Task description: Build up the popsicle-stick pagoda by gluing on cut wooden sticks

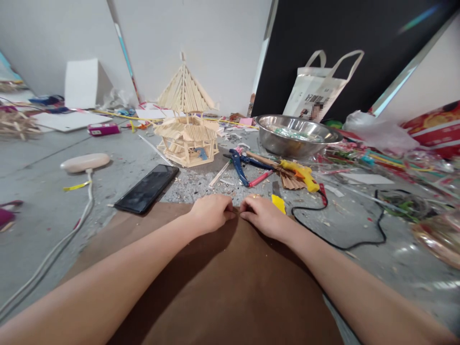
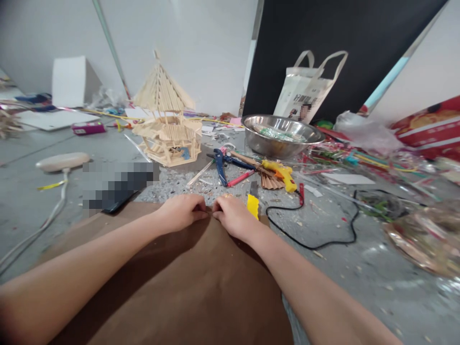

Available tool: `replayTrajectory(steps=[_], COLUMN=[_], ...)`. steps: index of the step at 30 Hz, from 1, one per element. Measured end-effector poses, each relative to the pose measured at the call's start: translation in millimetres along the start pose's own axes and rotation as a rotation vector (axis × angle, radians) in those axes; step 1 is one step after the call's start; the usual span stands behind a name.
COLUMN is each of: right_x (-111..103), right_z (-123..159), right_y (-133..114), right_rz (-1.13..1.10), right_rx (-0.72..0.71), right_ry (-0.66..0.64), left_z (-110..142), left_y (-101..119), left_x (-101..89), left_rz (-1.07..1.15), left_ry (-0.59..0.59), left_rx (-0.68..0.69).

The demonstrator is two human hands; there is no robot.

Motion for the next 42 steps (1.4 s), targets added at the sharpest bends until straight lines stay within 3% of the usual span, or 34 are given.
replayTrajectory(steps=[7,9,12,16,28,37,42], right_x=[-2,-4,0,4,1,3,4], right_z=[0,0,0,0,0,6,4], right_y=[14,23,34,37,39,34,35], right_rz=[-0.241,-0.387,-0.615,-0.761,-0.759,-1.049,-1.008], right_rx=[0.107,0.17,0.267,0.325,0.293,0.39,0.384], right_ry=[0.025,0.049,0.054,0.061,0.117,0.076,0.07], left_z=[-4,-5,-5,-4,-2,-5,-6], left_y=[-2,-4,-12,-15,-8,-15,-16], left_x=[-6.2,-4.8,6.4,16.1,11.1,0.5,0.6], left_rz=[0.161,0.317,0.636,0.907,1.03,1.03,1.048], left_ry=[0.012,-0.04,-0.143,-0.164,-0.111,0.008,0.037], left_rx=[0.03,0.016,-0.119,-0.214,-0.164,-0.155,-0.156])
Point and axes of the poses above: each hand's wrist, its own z-axis away from the middle knuckle, its own x-axis out of the palm, y = z × x, the point moved 10 cm from there along -z, towards the middle knuckle, and after that the axes turned 1 degree about x, right-handed, at the moved point
